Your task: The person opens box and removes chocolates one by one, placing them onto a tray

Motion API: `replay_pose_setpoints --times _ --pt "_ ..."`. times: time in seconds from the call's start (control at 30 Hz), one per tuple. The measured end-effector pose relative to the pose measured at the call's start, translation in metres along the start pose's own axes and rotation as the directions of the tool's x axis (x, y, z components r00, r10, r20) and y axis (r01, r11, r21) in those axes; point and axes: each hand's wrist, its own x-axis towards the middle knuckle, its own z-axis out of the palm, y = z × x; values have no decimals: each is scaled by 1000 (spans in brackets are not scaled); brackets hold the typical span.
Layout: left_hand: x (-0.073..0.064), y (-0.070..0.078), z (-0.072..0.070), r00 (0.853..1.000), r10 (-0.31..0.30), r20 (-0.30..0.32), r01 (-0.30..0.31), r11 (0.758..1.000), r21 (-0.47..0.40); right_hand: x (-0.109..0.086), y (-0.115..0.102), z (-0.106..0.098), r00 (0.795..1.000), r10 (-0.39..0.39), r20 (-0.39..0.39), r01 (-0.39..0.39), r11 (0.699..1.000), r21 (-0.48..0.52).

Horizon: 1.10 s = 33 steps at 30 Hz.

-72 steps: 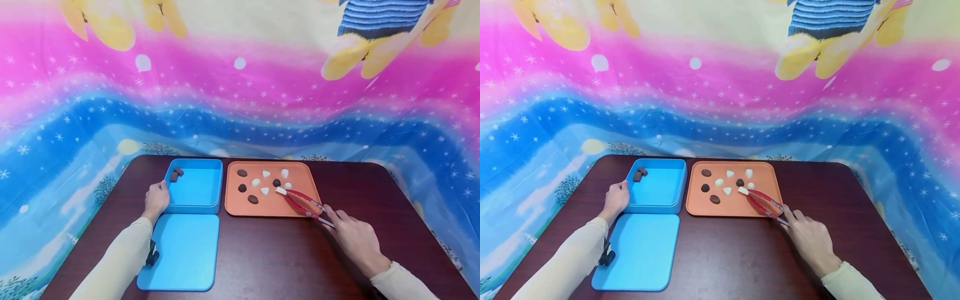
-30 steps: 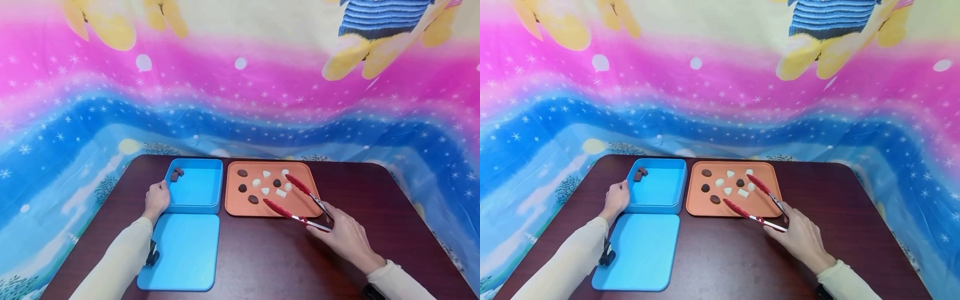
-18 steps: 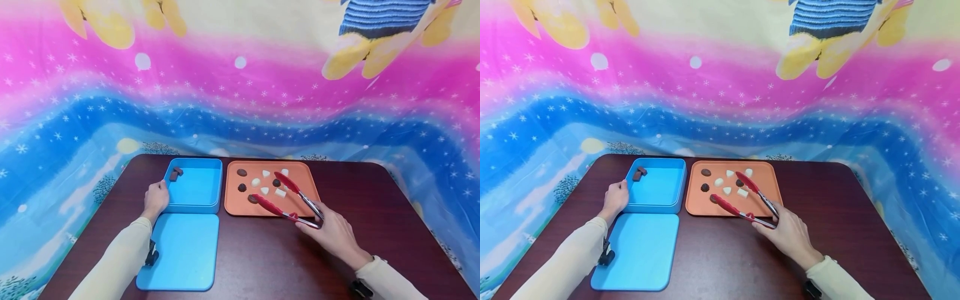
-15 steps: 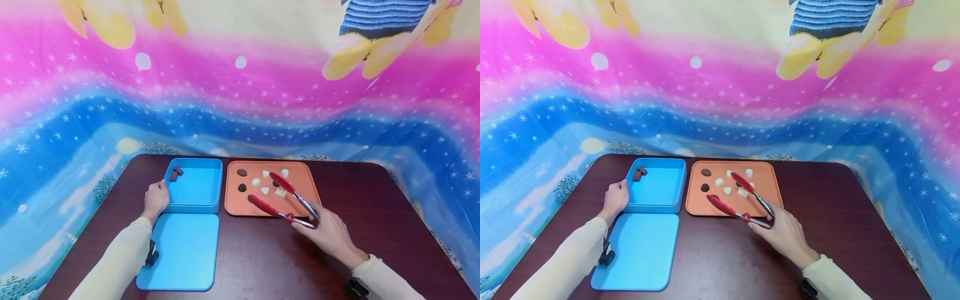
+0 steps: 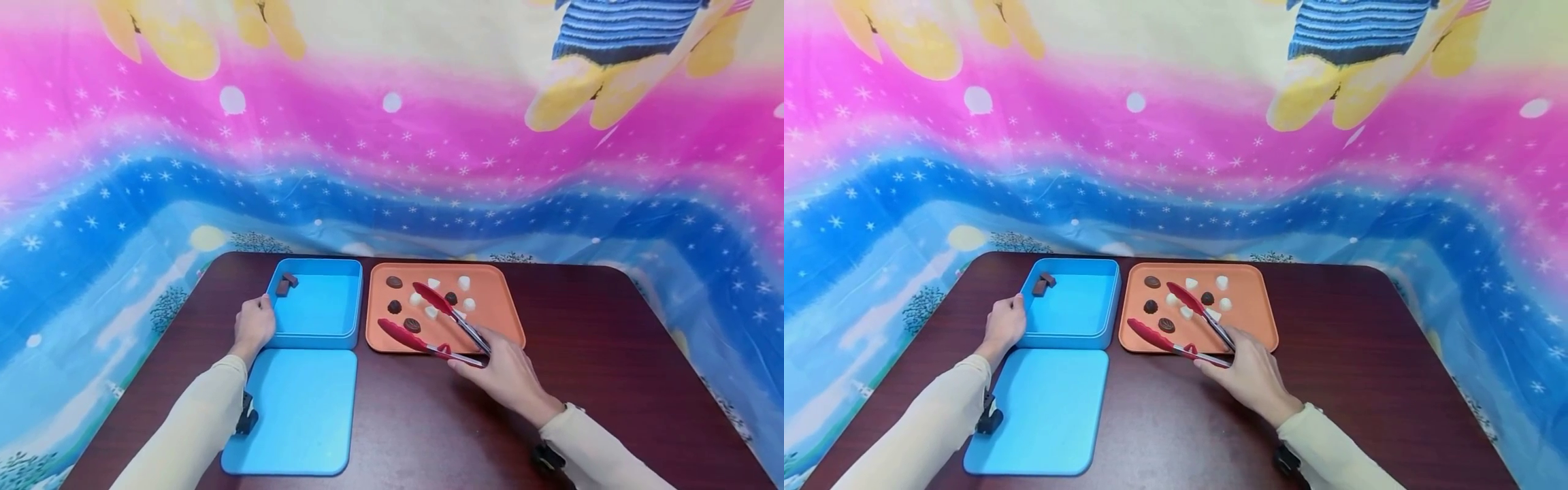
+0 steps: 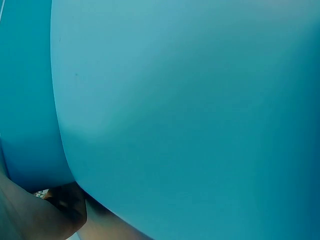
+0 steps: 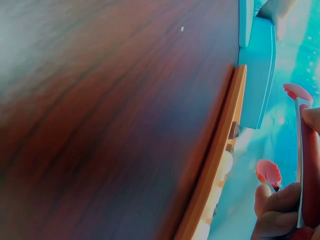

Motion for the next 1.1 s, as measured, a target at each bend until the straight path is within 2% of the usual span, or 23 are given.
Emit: replay_pose_setpoints --times 0.27,0.6,0.97,1.1 --pt "1 0 0 1000 4 -1 -4 1000 8 10 -13 10 998 -66 -16 67 998 16" --pt "1 0 -2 1000 2 -11 -2 1000 3 21 -38 23 998 -37 59 32 995 97" --pt "-1 -1 -1 1000 13 -7 -13 1000 -10 31 -56 29 996 -71 45 67 993 102" --pt "-1 -1 0 1000 16 -4 -16 1000 -6 34 -62 30 996 -63 56 56 992 115"
